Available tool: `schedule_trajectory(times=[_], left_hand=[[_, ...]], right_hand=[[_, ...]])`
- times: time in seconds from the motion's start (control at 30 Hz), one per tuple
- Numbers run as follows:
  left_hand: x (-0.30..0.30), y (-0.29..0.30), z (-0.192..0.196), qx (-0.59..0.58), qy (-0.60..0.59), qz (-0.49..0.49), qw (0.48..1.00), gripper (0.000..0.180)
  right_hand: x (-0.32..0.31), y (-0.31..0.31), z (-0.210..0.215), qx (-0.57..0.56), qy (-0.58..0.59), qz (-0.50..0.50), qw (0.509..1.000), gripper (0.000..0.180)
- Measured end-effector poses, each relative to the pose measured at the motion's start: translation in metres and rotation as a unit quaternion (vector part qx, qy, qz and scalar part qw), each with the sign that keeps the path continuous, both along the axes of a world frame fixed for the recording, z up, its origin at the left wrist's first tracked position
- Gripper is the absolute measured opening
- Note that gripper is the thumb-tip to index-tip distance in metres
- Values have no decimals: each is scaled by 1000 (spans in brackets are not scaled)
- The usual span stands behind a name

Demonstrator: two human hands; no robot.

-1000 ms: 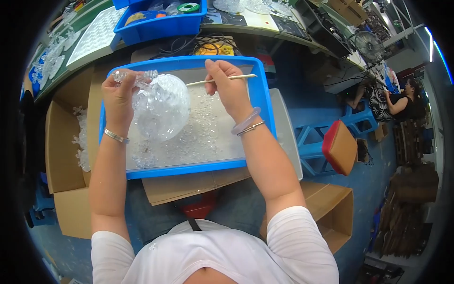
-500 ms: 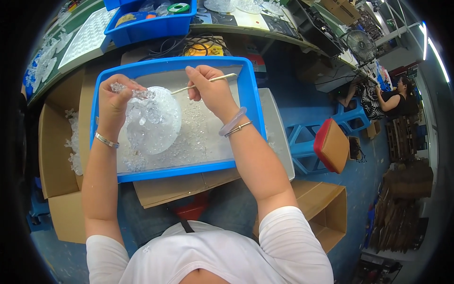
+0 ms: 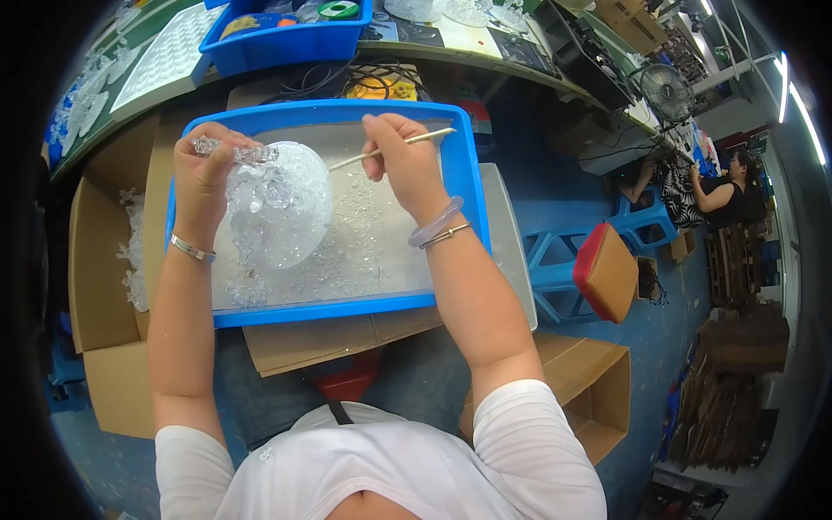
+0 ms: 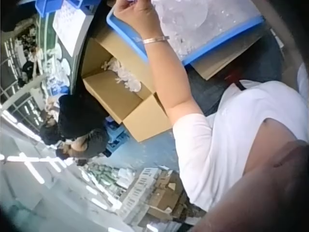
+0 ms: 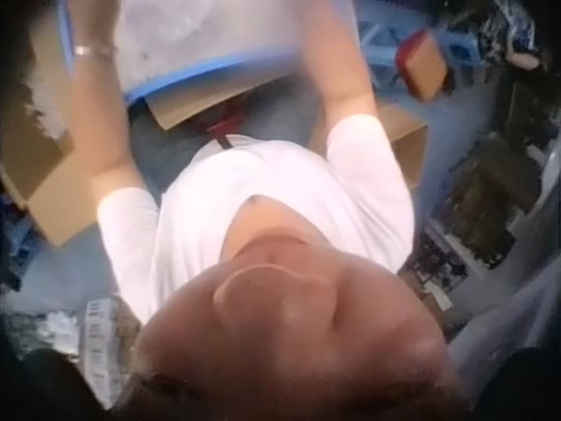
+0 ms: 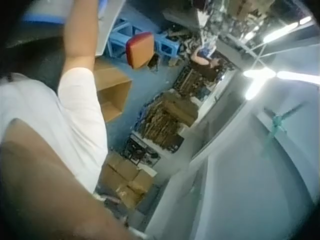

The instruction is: Assembling or cleaning a decorative round light fixture component by arranging small crystalline beads using a wooden tool.

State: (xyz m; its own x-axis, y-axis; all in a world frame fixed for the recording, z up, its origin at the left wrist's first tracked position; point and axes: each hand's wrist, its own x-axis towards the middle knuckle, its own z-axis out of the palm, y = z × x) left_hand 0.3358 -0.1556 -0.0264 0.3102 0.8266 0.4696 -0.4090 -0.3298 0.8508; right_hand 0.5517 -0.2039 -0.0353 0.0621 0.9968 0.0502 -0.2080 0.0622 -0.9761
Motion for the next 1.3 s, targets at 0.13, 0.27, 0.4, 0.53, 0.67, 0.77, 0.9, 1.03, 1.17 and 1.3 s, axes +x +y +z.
schedule_trajectory(times=[0.13,0.27,0.4,0.53,0.67,0.77,0.9,1.03,1.17,1.3], left_hand=[[1,1,2,-11,-9,-9,1000,15],[2,1,3,-3,-13,33,999,14],[-4,7,-3,-6,13,93,996,15],[-2,4,-2,10,39,99,994,24],[2,1,3,4,-17,48,999,14],[1,0,3,-2,-18,70,997,13],[1,0,4,-2,-8,108,994,14],[0,1,3,13,16,109,994,14],[1,2,2,14,5,97,995,16],[1,2,0,-5,-8,107,994,18]], right_hand=[[-1,4,-2,25,-7,-16,1000,25],[-1,2,0,26,-29,-5,999,25],[-1,1,0,29,-37,22,999,25],[4,2,-1,8,-14,26,1000,25],[-3,2,-2,21,0,-25,999,25],[-3,1,0,25,-40,-5,999,25],[-3,0,-1,21,-78,30,996,25],[-5,1,-2,30,-64,-6,997,25],[-5,3,-2,44,-41,-37,997,25],[-5,3,-3,40,-34,-31,998,25]])
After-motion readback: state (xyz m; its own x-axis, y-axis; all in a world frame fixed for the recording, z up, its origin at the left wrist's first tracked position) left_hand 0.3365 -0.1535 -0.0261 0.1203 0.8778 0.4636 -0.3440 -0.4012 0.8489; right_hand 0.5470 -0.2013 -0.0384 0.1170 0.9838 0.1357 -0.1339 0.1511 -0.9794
